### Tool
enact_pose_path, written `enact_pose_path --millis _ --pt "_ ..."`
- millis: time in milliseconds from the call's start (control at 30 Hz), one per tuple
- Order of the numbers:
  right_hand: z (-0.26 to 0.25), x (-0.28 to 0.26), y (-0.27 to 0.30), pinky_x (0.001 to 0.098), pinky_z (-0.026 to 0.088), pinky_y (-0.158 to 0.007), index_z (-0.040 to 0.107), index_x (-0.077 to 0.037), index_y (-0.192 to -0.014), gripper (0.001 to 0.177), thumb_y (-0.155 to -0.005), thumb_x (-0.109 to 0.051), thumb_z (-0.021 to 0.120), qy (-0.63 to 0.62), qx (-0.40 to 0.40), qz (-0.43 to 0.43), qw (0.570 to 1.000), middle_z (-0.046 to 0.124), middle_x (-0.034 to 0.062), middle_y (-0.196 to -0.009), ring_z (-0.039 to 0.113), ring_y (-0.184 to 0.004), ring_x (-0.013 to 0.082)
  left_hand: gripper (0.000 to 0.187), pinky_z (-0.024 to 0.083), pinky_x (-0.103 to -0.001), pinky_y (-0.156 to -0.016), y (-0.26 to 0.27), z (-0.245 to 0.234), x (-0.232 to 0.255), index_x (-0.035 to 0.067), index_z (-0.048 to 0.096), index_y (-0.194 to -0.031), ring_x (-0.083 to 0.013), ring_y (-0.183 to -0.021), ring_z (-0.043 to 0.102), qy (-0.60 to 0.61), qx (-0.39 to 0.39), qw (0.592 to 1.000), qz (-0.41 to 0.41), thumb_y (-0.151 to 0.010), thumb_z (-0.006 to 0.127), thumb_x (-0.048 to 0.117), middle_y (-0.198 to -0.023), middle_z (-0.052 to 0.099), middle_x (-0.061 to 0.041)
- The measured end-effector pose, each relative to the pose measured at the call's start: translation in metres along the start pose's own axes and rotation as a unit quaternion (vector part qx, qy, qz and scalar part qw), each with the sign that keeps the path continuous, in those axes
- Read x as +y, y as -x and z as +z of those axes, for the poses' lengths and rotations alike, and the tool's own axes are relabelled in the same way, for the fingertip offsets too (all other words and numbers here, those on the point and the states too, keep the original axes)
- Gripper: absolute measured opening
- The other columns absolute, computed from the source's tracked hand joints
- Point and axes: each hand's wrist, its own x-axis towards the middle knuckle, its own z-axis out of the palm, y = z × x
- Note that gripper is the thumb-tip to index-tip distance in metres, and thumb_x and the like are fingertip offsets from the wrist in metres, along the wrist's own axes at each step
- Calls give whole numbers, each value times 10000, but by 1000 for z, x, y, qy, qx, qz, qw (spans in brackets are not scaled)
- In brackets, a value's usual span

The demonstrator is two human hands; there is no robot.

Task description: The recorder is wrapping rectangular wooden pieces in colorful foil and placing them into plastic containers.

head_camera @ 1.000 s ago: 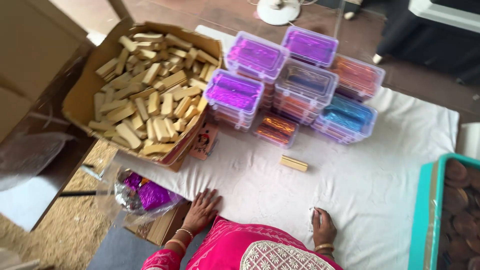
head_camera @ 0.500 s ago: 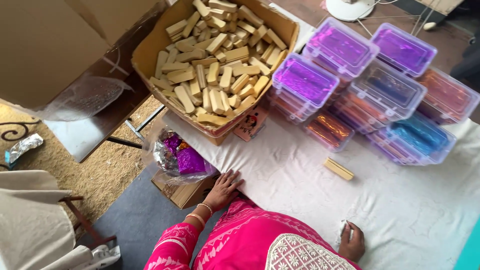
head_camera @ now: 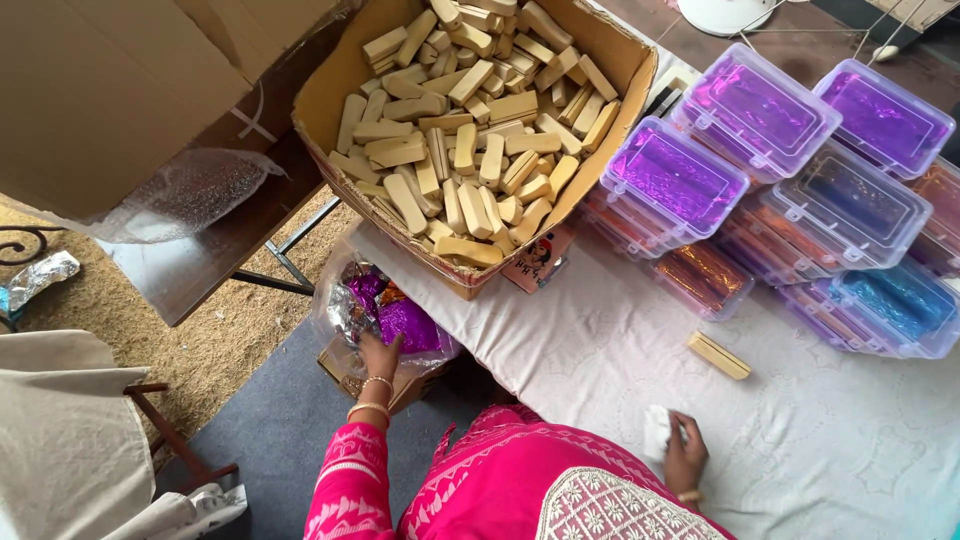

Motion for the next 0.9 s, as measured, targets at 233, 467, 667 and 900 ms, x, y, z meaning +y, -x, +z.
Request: enact_pose_path --millis 233,467,667,900 --pt "66 -159 -15 340 490 -1053 381 -173 -1500 517 -1014 -281 519 -186 -195 -20 963 484 49 -1435 535 -1274 171 476 575 -404 -861 -37 -42 5 -44 747 -1158 -322 -937 748 134 -166 964 -158 -809 754 280 -1033 776 -205" --pt "68 -116 -25 353 518 -960 541 -39 -1382 403 -1032 -237 556 -105 -233 -25 966 623 118 -1286 616 -1125 201 242 519 -322 -913 -74 -117 19 -12 714 -1100 -194 -953 659 501 -140 848 -96 -944 578 114 -1027 732 -78" --pt "63 -102 -3 341 540 -875 618 -37 -1313 381 -1037 -283 526 -115 -287 54 949 712 129 -1089 672 -1011 187 328 554 -281 -809 -31 -198 173 7 658 -1184 -121 -861 664 384 -355 843 128 -864 659 76 -962 731 -22" --pt "65 -184 22 387 521 -994 506 -73 -1447 553 -1039 -438 430 -220 -397 62 889 686 137 -1237 641 -1163 209 160 565 -468 -642 69 -169 346 68 648 -1082 -379 -739 689 211 -373 775 465 -945 678 144 -849 704 -170"
